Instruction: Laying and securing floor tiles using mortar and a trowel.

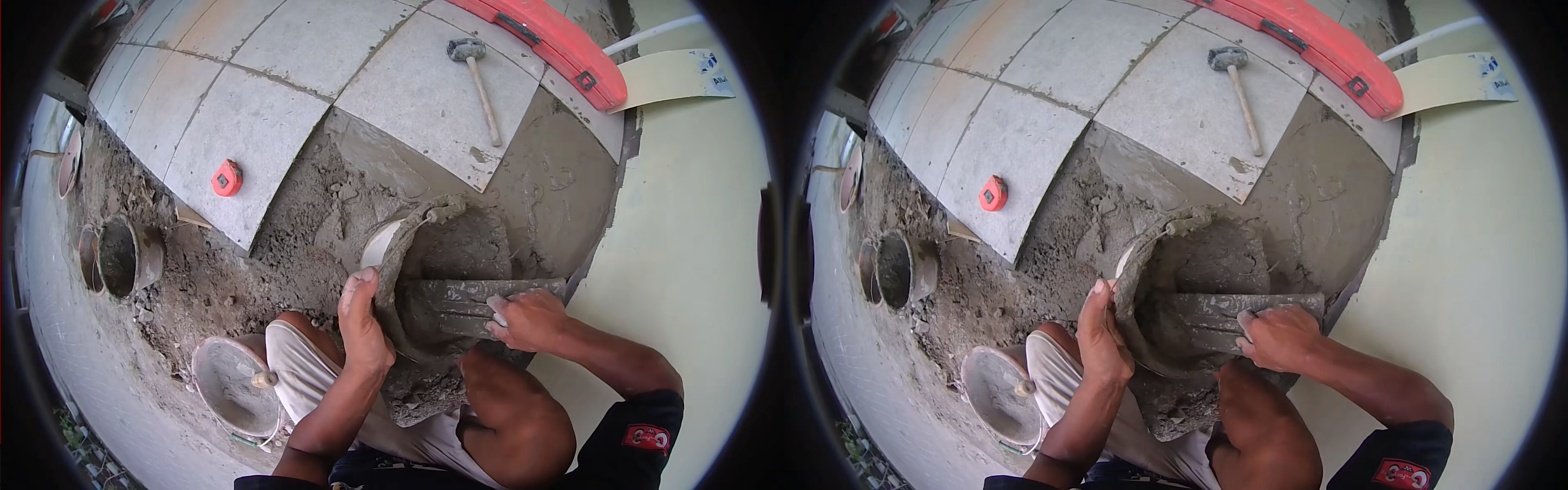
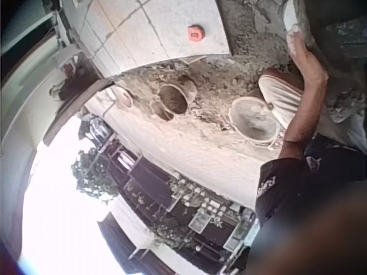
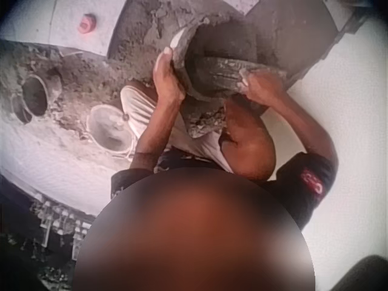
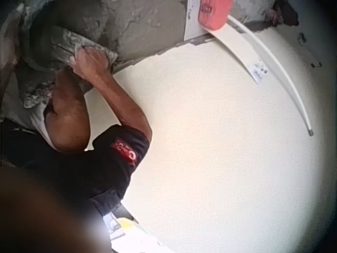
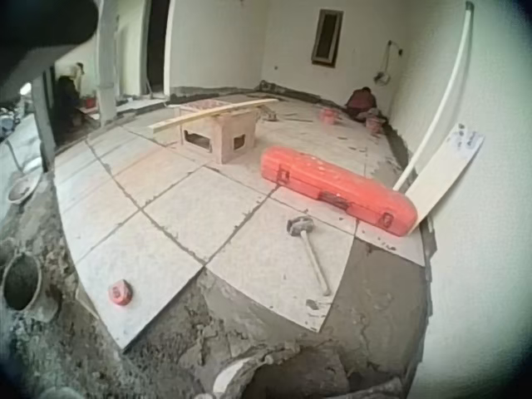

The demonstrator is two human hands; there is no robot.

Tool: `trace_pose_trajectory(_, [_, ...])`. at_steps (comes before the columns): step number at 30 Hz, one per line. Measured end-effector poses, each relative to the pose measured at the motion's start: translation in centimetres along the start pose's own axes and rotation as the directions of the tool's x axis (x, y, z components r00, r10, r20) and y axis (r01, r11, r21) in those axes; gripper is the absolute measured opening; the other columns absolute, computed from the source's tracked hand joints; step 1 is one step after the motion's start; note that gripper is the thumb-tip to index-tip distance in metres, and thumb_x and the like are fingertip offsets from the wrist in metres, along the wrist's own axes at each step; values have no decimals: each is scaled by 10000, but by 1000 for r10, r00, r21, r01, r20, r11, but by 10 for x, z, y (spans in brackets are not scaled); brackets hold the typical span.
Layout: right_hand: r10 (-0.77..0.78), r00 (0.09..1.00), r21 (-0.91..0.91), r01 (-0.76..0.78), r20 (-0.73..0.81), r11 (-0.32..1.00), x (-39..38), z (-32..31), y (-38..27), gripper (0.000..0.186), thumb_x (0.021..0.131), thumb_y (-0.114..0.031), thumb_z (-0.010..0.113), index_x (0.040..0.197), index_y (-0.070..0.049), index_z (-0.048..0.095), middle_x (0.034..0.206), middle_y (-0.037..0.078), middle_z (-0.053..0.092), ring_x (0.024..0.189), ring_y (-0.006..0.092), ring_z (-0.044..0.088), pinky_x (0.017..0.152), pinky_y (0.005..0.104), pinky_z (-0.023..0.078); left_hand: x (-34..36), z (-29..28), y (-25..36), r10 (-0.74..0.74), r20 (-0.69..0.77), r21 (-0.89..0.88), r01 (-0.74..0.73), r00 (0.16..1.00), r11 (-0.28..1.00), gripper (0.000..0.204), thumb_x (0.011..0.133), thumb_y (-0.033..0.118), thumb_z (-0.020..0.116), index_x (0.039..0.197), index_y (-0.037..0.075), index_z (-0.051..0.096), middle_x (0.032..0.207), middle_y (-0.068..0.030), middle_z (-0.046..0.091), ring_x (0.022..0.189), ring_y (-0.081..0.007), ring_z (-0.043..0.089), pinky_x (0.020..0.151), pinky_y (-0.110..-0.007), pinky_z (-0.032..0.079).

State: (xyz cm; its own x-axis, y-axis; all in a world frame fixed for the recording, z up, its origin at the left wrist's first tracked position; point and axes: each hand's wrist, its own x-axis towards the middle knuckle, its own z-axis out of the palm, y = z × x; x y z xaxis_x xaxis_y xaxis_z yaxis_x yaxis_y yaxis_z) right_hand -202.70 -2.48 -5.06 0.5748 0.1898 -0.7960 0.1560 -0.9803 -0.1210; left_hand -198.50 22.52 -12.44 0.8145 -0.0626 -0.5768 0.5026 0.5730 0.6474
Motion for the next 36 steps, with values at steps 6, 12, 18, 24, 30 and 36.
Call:
trace_pose_trajectory(6, [128,980,353,-66,-153,933,21,35,-16,454,947,-403,614,1226,-45,633,944,234,722,917,448,683,840,540,522,-7,13,0,48,-37,-65,-50,998,997,196,997,222,589,1058,37,592,1102,-48,607,1096,-140,512,1031,-302,355])
trace_pose_trajectory(12, [179,957,444,-61,-229,894,20,41,-7,440,937,-422,633,1235,-99,660,954,193,736,904,417,694,834,514,537,-21,36,-7,61,72,14,-62,996,998,281,1016,227,566,1171,-8,576,1125,-70,618,1078,-137,538,1019,-301,379])
trace_pose_trajectory(18, [117,862,381,93,-493,920,11,66,22,431,924,-437,647,1244,-150,672,934,153,747,873,377,707,802,484,554,-15,44,-5,37,80,13,-38,996,999,336,1027,269,568,1202,-17,564,1138,-80,640,1064,-147,571,1013,-308,404])
trace_pose_trajectory(24, [175,728,416,164,-663,894,14,79,36,341,824,-375,780,1076,-147,751,887,112,756,778,332,726,700,420,579,-3,27,10,27,39,93,-30,999,995,475,1047,412,495,1182,-32,595,1166,-132,653,1067,-222,607,1017,-357,440])
trace_pose_trajectory(30, [307,672,632,309,-674,711,4,107,52,324,798,-244,818,1056,-64,742,833,123,741,745,297,735,705,367,580,33,-27,27,-109,37,-52,111,993,992,614,972,598,512,1064,2,629,1109,-155,694,1025,-289,654,969,-413,513])
trace_pose_trajectory(36, [552,566,785,351,-612,511,-7,126,82,350,816,-236,813,1099,-48,729,947,150,743,808,270,744,729,334,568,62,-66,35,-166,61,-31,168,984,985,678,947,626,506,1114,-6,689,1128,-180,726,1039,-336,688,951,-455,542])
